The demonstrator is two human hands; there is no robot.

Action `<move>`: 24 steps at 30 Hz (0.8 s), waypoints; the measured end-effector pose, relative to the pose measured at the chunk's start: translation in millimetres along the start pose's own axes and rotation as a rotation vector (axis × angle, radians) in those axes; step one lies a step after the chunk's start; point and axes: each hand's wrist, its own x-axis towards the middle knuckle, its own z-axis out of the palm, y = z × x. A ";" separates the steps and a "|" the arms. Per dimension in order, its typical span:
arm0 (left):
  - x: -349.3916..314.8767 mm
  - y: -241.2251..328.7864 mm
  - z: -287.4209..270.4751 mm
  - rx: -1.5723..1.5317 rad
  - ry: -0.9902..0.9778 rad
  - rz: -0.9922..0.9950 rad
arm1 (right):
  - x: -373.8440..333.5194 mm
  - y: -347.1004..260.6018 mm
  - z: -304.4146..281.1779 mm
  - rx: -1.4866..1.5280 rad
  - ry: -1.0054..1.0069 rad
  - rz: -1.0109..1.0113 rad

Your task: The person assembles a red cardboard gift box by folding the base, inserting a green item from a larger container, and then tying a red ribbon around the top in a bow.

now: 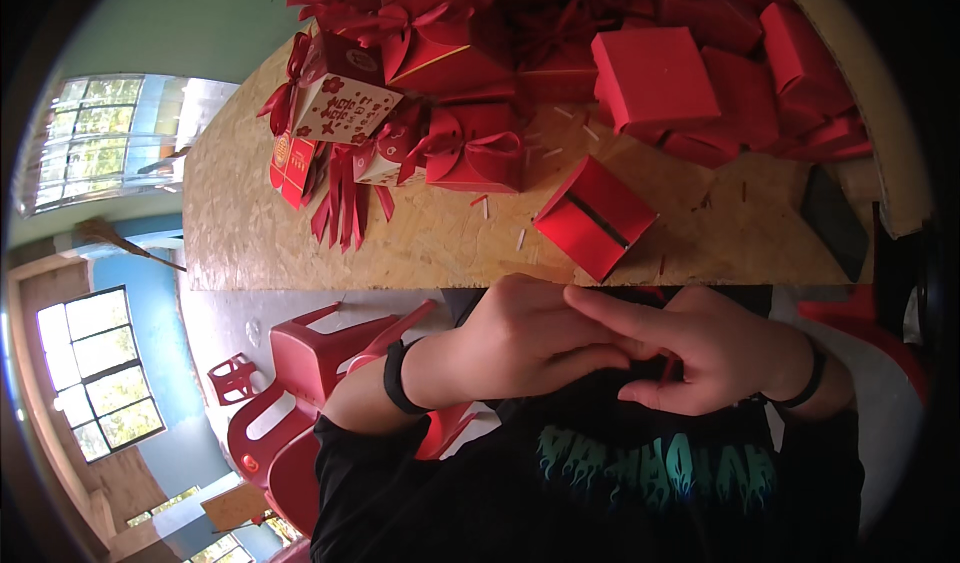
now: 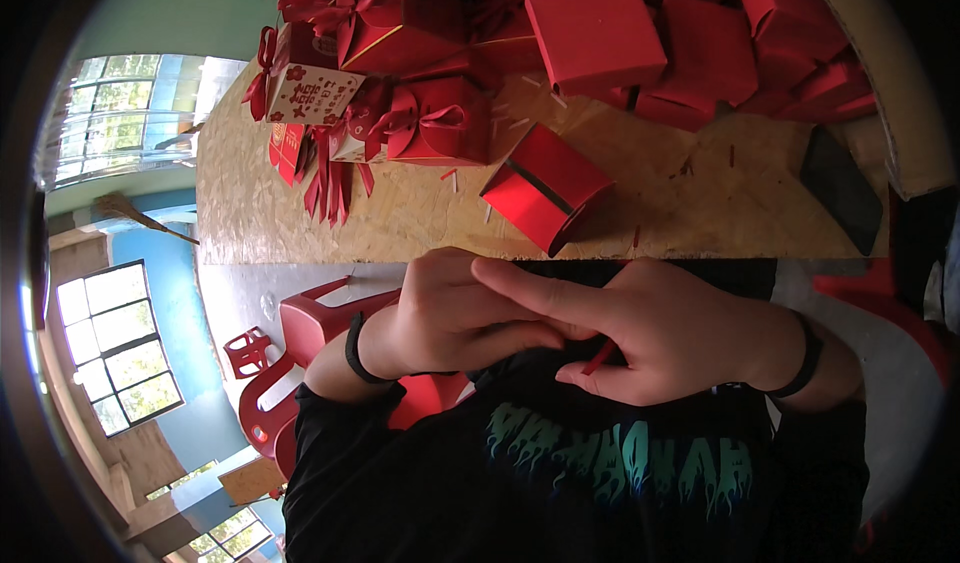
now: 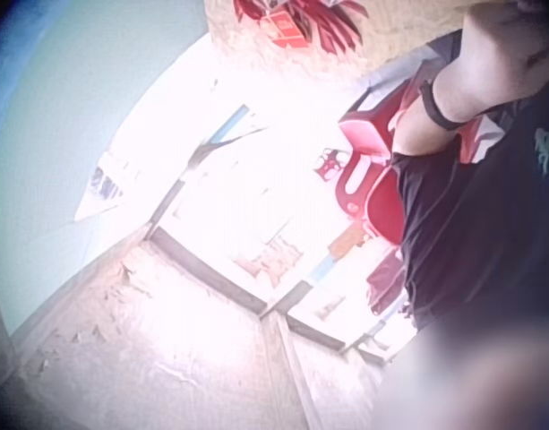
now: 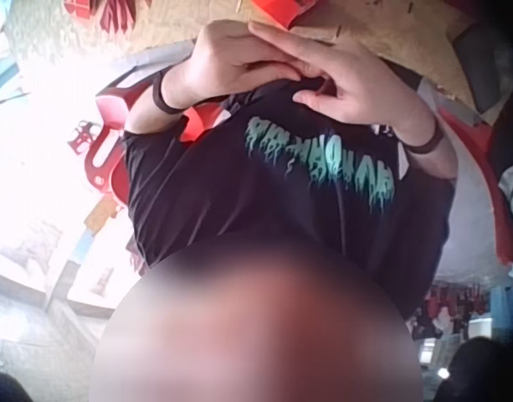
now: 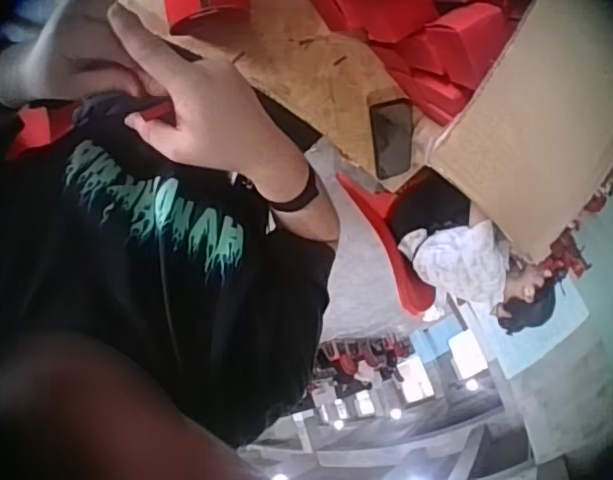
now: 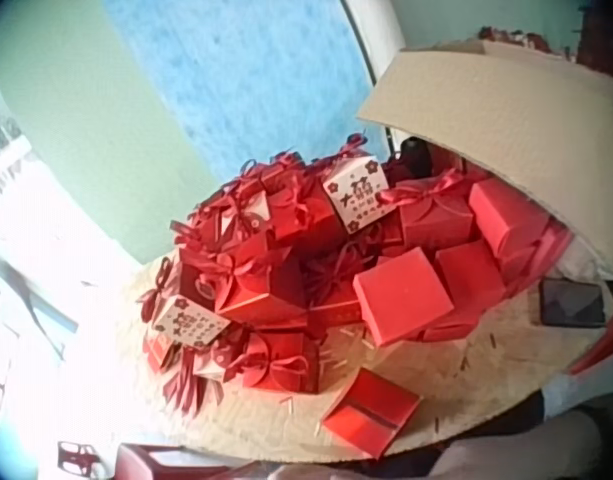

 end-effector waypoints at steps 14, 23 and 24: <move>4.0 17.0 -25.9 -0.085 -0.190 -0.122 | -8.6 2.4 -2.3 0.168 -0.026 -0.087; -1.2 10.6 -8.2 0.055 -0.061 -0.035 | 0.0 3.1 7.3 0.111 0.033 -0.036; -1.9 9.5 -3.9 0.119 -0.027 0.011 | 1.6 2.6 7.5 0.094 0.047 -0.029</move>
